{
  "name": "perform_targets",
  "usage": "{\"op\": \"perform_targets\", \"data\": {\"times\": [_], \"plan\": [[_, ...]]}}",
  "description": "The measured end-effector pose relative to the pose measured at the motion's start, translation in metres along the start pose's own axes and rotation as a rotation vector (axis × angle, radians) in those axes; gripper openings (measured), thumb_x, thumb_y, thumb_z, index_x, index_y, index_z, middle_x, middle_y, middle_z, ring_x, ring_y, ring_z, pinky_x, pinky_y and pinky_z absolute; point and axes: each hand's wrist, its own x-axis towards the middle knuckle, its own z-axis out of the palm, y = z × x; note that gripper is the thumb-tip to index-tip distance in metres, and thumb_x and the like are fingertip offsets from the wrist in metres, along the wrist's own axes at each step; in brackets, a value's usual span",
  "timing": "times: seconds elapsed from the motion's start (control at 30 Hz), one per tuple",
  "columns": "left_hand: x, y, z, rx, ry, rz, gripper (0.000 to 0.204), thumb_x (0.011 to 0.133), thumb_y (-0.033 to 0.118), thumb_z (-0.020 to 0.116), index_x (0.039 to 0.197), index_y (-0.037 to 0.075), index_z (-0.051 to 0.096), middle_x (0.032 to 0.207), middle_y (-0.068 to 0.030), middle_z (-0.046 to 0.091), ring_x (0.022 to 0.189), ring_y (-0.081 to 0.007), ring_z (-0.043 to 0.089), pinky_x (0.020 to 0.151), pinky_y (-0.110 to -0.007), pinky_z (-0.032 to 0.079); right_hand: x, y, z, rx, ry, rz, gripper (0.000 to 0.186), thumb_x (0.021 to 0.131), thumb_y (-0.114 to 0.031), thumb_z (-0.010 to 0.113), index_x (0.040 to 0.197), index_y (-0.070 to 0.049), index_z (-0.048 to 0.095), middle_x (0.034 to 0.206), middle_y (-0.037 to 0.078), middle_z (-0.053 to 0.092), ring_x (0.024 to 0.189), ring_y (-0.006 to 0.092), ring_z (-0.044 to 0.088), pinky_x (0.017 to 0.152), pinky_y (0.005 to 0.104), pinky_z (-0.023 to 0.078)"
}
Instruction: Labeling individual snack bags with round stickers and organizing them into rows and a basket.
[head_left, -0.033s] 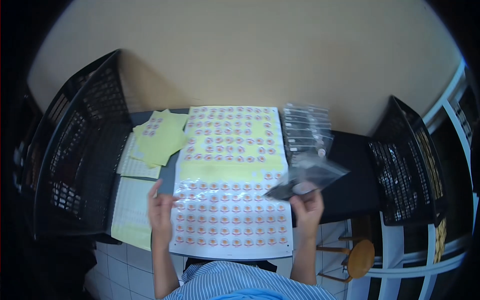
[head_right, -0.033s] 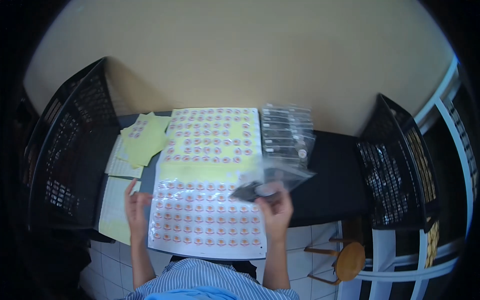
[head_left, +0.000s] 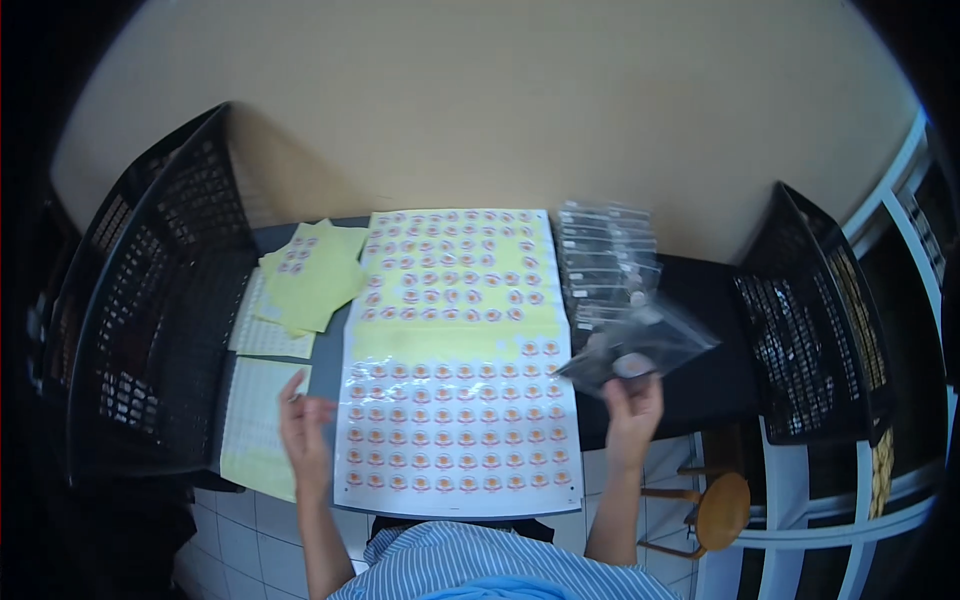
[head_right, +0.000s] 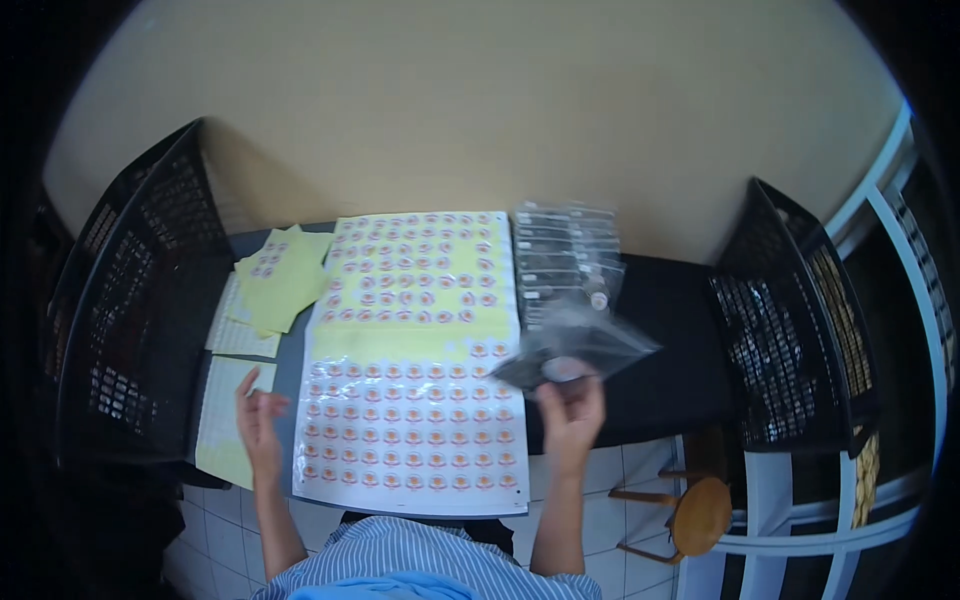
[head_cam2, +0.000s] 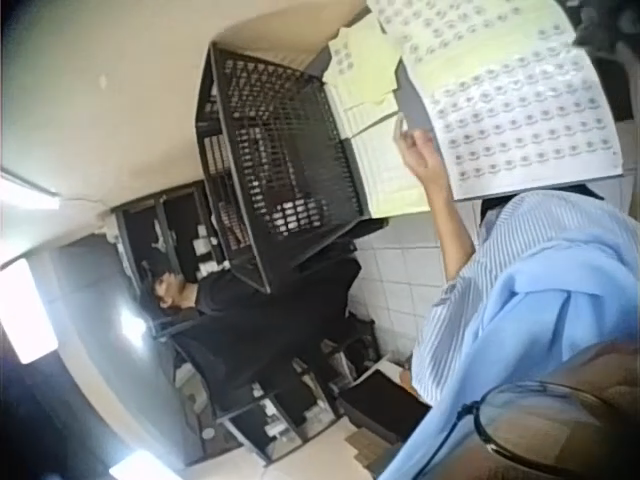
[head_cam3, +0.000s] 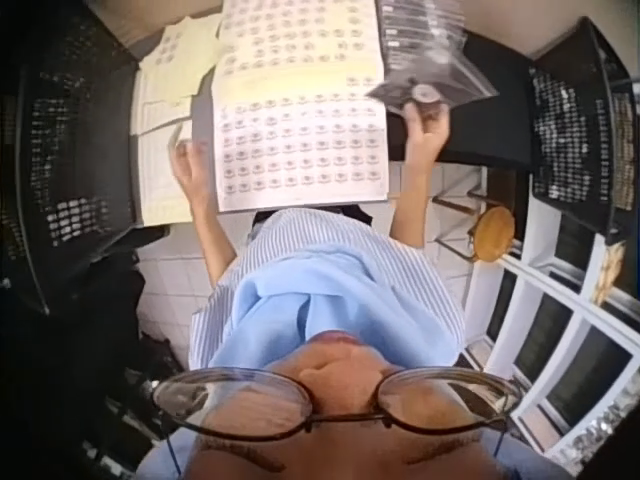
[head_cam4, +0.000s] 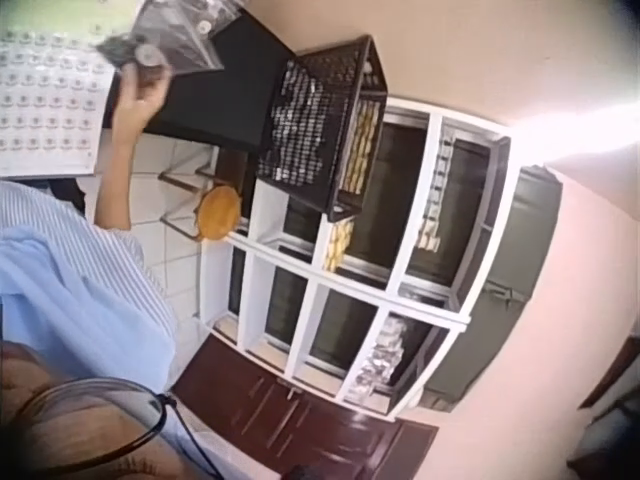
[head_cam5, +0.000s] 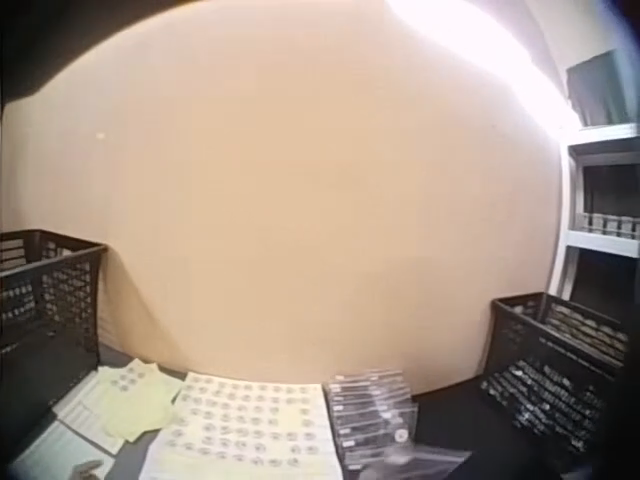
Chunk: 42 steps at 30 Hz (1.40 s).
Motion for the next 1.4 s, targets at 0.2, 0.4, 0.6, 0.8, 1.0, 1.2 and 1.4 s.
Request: {"op": "perform_targets", "data": {"times": [0.2, 0.4, 0.6, 0.8, 1.0, 1.2, 1.4], "plan": [[-0.030, -0.037, -0.024, 0.483, 0.305, 0.148, 0.051, 0.080, 0.003, 0.048, 0.128, 0.000, 0.029, 0.103, -0.0131, 0.045, 0.100, -0.0214, 0.044, 0.090, -0.033, 0.031, 0.058, 0.056, -0.129, -0.245, 0.401, -0.098, 0.034, 0.079, -0.001, 0.057, 0.110, 0.002, 0.044, 0.103, 0.008, 0.053, 0.095, 0.0143, 0.052, 0.082, 0.0250, 0.041], [-0.030, -0.056, -0.029, 0.621, 0.224, 0.154, 0.031, 0.079, -0.001, 0.047, 0.110, -0.005, 0.044, 0.106, -0.0167, 0.049, 0.102, -0.0288, 0.046, 0.091, -0.036, 0.032, 0.093, 0.111, -0.159, -0.337, 0.087, 0.047, 0.041, 0.077, -0.003, 0.061, 0.113, 0.004, 0.043, 0.103, 0.009, 0.055, 0.096, 0.0153, 0.053, 0.084, 0.0250, 0.040], [-0.030, -0.058, -0.029, 0.649, 0.222, 0.122, 0.027, 0.079, -0.002, 0.046, 0.106, -0.004, 0.047, 0.100, -0.0154, 0.052, 0.097, -0.0256, 0.050, 0.089, -0.033, 0.036, 0.127, 0.135, -0.157, -0.263, -0.004, 0.099, 0.047, 0.073, -0.001, 0.057, 0.117, 0.003, 0.040, 0.109, 0.011, 0.053, 0.102, 0.0181, 0.050, 0.087, 0.0288, 0.038], [-0.029, -0.059, -0.029, 0.667, 0.232, 0.137, 0.027, 0.079, -0.003, 0.047, 0.105, -0.004, 0.047, 0.099, -0.0152, 0.052, 0.096, -0.0254, 0.050, 0.088, -0.033, 0.036, 0.128, 0.135, -0.130, -0.962, 0.024, -0.109, 0.062, 0.057, -0.004, 0.059, 0.115, -0.001, 0.037, 0.116, 0.018, 0.036, 0.112, 0.0348, 0.034, 0.096, 0.0416, 0.026], [-0.026, -0.056, -0.022, 0.664, 0.229, 0.126, 0.026, 0.078, -0.002, 0.047, 0.104, -0.004, 0.047, 0.098, -0.0152, 0.052, 0.096, -0.0257, 0.050, 0.087, -0.033, 0.036, 0.131, 0.134, -0.121, -1.090, 0.076, 0.063, 0.081, 0.058, -0.008, 0.059, 0.130, -0.005, 0.022, 0.124, 0.019, 0.031, 0.117, 0.0369, 0.026, 0.098, 0.0456, 0.019], [-0.032, -0.057, -0.029, 0.634, 0.272, 0.117, 0.030, 0.078, -0.001, 0.050, 0.107, -0.002, 0.046, 0.099, -0.0143, 0.051, 0.096, -0.0261, 0.049, 0.087, -0.034, 0.035, 0.130, 0.134, -0.118, -1.037, 0.029, 0.120, 0.092, 0.057, -0.006, 0.061, 0.134, -0.002, 0.011, 0.121, 0.031, 0.034, 0.112, 0.0427, 0.034, 0.097, 0.0433, 0.028], [-0.040, -0.058, -0.029, 0.640, 0.506, 0.323, 0.029, 0.076, -0.001, 0.053, 0.104, 0.001, 0.046, 0.097, -0.0115, 0.053, 0.094, -0.0261, 0.048, 0.089, -0.036, 0.031, 0.122, 0.135, -0.148, -1.042, 0.048, -0.182, 0.079, 0.058, 0.002, 0.054, 0.129, 0.005, 0.021, 0.121, 0.024, 0.041, 0.115, 0.0352, 0.038, 0.096, 0.0391, 0.029]]}}
